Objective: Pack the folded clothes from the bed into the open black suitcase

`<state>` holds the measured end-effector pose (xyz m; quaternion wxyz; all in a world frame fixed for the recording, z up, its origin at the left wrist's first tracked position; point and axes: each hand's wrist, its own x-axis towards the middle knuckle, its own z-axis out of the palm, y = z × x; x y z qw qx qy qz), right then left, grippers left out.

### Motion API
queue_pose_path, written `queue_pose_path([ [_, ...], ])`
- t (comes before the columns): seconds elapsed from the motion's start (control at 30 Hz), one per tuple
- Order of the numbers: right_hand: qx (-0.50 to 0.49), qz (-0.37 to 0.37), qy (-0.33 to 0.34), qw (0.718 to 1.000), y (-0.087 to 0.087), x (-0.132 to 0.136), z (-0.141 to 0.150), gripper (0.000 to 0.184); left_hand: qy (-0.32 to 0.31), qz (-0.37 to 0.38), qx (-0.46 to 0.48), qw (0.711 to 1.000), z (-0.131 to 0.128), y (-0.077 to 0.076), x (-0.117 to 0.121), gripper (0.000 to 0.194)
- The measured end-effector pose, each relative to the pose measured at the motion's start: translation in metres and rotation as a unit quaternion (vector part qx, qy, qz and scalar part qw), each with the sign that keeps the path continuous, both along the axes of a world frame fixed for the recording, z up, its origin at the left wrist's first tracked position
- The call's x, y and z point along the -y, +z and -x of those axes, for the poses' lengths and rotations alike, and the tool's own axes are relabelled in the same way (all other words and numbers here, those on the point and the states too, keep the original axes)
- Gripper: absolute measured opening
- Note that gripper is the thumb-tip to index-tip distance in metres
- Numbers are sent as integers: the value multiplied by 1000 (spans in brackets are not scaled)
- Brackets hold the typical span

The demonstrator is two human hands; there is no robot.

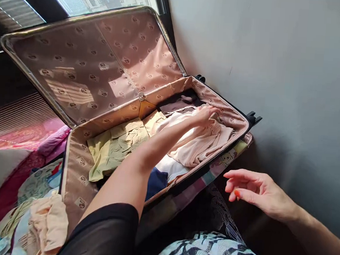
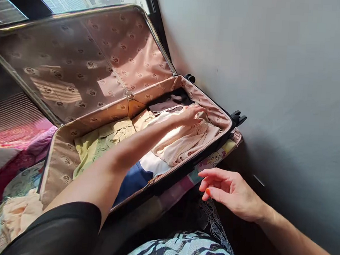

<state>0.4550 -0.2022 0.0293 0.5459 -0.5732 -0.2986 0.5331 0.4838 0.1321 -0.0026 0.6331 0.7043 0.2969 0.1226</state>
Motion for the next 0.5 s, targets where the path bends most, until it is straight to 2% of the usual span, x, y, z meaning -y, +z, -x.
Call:
queue_pose_path([
  [0.07,108,4,14,994,11,-16,-36,40,36,-116,56,991,44,-2,-11,45],
  [0.1,168,3,22,986,16,-33,-55,44,77,-157,67,982,68,-3,-15,43],
  [0.17,303,19,51,951,23,-80,-91,48,201,-170,35,964,118,-5,-18,36],
  [0.23,448,63,95,887,23,-137,-120,40,329,-103,-48,937,162,-14,-10,27],
  [0.27,502,98,123,850,20,-165,-130,34,371,-45,-91,923,180,-19,-3,24],
  [0.3,537,143,149,818,14,-189,-137,31,391,24,-126,912,193,-25,4,23],
  [0.33,551,179,163,798,6,-209,-142,32,391,94,-146,904,203,-30,11,24],
  [0.4,534,239,174,792,-13,-234,-145,36,363,216,-143,895,209,-39,25,29],
  [0.47,488,266,173,813,-32,-242,-146,40,350,288,-109,885,203,-44,33,35],
  [0.5,477,257,163,825,-39,-242,-147,40,351,308,-92,880,197,-45,36,36],
])
